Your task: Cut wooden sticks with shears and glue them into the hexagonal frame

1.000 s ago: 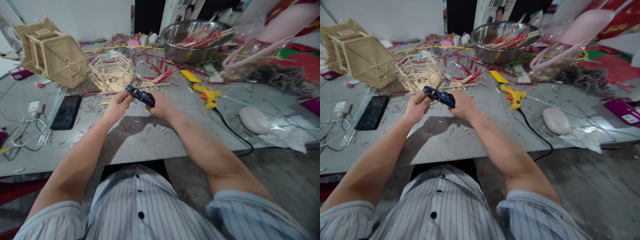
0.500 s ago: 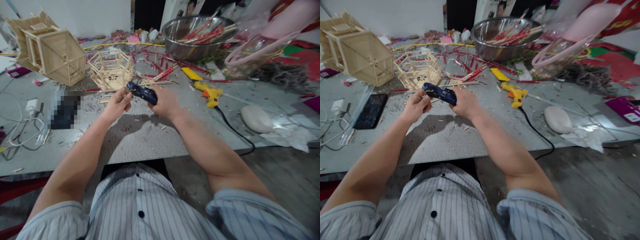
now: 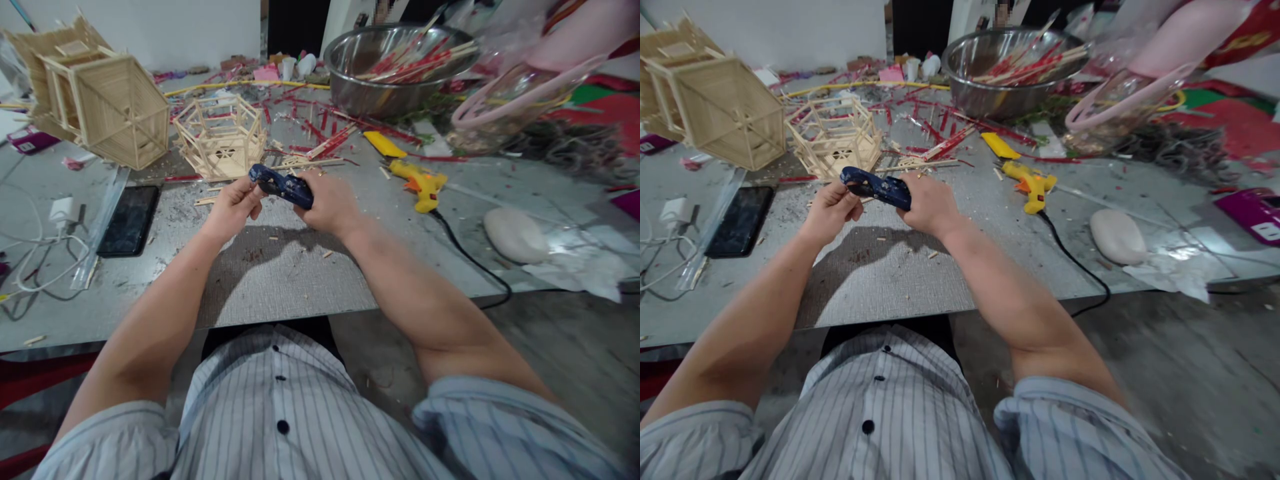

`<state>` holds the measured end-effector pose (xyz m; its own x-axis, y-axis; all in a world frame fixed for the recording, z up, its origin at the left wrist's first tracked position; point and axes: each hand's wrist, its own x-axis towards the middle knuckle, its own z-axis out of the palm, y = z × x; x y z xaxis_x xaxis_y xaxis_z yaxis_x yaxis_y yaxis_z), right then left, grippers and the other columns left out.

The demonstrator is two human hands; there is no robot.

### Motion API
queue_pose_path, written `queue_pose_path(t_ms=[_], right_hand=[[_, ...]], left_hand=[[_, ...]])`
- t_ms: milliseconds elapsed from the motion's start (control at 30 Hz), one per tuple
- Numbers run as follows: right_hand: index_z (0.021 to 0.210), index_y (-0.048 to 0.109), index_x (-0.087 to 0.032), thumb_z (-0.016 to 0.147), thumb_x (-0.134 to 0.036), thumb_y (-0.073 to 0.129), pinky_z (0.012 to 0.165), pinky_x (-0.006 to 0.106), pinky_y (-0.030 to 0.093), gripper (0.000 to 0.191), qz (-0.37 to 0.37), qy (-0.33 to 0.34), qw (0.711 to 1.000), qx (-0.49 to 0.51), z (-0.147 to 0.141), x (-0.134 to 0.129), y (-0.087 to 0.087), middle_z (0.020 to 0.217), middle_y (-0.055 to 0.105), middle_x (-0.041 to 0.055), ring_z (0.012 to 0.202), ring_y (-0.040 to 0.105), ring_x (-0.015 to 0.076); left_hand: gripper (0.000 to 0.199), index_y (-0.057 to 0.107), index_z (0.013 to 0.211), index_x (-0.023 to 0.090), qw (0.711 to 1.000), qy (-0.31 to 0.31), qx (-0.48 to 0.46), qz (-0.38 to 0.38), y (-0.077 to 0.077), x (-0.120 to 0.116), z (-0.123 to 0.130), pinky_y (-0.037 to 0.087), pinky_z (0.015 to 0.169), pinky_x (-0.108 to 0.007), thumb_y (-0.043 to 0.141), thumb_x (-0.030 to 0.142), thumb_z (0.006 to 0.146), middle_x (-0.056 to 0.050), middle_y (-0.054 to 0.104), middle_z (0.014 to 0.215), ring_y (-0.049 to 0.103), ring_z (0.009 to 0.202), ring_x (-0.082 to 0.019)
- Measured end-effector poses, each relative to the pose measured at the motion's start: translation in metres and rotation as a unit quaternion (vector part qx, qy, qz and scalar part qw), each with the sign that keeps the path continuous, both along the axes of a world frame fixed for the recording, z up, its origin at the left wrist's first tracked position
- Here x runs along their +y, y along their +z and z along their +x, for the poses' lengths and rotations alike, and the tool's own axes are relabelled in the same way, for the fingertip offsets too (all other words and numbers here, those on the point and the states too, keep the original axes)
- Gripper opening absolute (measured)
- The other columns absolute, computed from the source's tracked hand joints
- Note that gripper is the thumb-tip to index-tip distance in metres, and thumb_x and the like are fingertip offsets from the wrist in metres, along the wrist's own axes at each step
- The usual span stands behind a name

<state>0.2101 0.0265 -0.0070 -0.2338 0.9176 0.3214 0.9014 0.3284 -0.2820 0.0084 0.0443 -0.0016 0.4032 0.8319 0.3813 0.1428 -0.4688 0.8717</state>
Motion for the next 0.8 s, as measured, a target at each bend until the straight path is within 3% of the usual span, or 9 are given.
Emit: queue_pose_path(t_ms=[433, 800], right_hand=[[0.122, 0.056, -0.019, 0.074, -0.03, 0.052, 0.086, 0.042, 0.044, 0.049, -0.003, -0.002, 1.0, 0.003, -0.0008, 0.0002, -0.002, 0.118, 0.066, 0.0118, 0.107, 0.06, 0.0314], [0.116, 0.059, -0.018, 0.074, -0.029, 0.052, 0.081, 0.042, 0.046, 0.044, 0.014, 0.006, 1.0, 0.021, -0.0017, 0.003, -0.0076, 0.11, 0.069, 0.012, 0.102, 0.063, 0.032]], left_hand=[[0.037, 0.055, 0.073, 0.019, 1.0, -0.01, -0.014, -0.025, -0.0049, 0.0025, -0.0006, 0.027, 0.039, -0.021, 0.054, 0.052, 0.089, 0.006, 0.041, 0.045, 0.034, 0.037, -0.005], [0.042, 0.057, 0.077, 0.018, 0.996, -0.058, -0.067, -0.033, -0.0055, 0.0018, 0.0036, 0.023, 0.039, -0.02, 0.058, 0.06, 0.083, 0.009, 0.034, 0.046, 0.028, 0.037, -0.004]])
